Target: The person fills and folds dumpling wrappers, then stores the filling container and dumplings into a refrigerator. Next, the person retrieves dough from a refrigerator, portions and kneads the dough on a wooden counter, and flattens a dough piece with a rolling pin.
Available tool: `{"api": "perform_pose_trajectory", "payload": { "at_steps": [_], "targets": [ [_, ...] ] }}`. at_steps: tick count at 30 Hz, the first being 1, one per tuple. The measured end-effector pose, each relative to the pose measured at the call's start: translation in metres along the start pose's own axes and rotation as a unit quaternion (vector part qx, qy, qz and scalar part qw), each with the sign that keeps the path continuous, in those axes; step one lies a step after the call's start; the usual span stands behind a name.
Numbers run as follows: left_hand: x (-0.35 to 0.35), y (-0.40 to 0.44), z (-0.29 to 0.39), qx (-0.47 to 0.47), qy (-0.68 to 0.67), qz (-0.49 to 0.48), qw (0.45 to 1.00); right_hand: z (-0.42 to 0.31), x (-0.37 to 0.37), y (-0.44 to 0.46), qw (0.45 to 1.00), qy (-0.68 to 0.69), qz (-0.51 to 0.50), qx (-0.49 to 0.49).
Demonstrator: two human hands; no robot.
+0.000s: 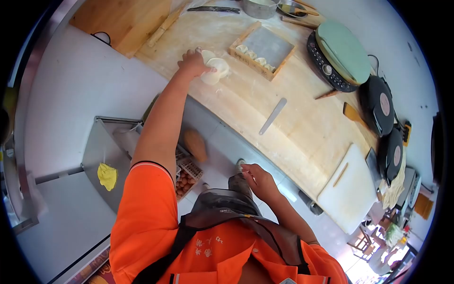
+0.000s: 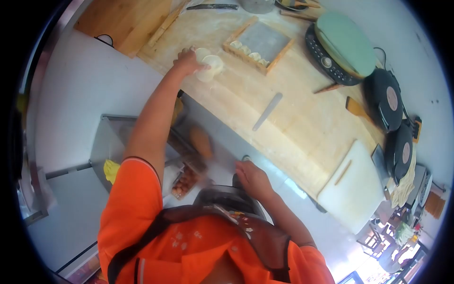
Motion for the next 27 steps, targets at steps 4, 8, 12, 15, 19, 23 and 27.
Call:
{"api": "perform_pose_trajectory", "payload": {
  "at_steps": [4, 8, 12, 15, 19, 23, 27],
  "targets": [
    [0.008, 0.021, 0.006, -0.038, 0.002, -0.106, 0.994, 0.001, -0.018, 0.024, 1.000, -0.020, -0.014, -0.020],
    [0.022, 0.022, 0.001, 0.012, -0.019, -0.118, 0.993, -0.001, -0.030, 0.046, 0.999, -0.024, -0.014, -0.044],
    [0.060, 0.012, 0.017, 0.029, -0.070, -0.081, 0.994, 0.019, -0.055, 0.061, 1.000, 0.008, 0.011, -0.010],
    [0.079, 0.009, 0.052, -0.073, -0.108, -0.018, 0.991, 0.036, -0.074, 0.089, 0.999, 0.024, 0.019, 0.023],
    [0.048, -0.013, 0.048, -0.107, -0.124, 0.006, 0.986, 0.021, -0.101, 0.109, 0.995, 0.083, 0.056, 0.027],
    [0.071, -0.002, 0.024, -0.009, -0.209, 0.085, 0.974, 0.019, -0.135, 0.131, 0.991, 0.087, 0.083, 0.064],
    [0.102, -0.019, -0.020, -0.049, -0.477, 0.161, 0.863, 0.065, -0.145, 0.181, 0.971, 0.152, 0.106, 0.152]
  ]
}}
Point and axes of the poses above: each hand's wrist, its own y-axis towards the middle knuckle, its own x-axis out of the palm, z = x × y, the point moved 1 cm from there along y, towards the middle knuckle, and after that the axes turned 11 degrees about -y, right-handed, at the moved point
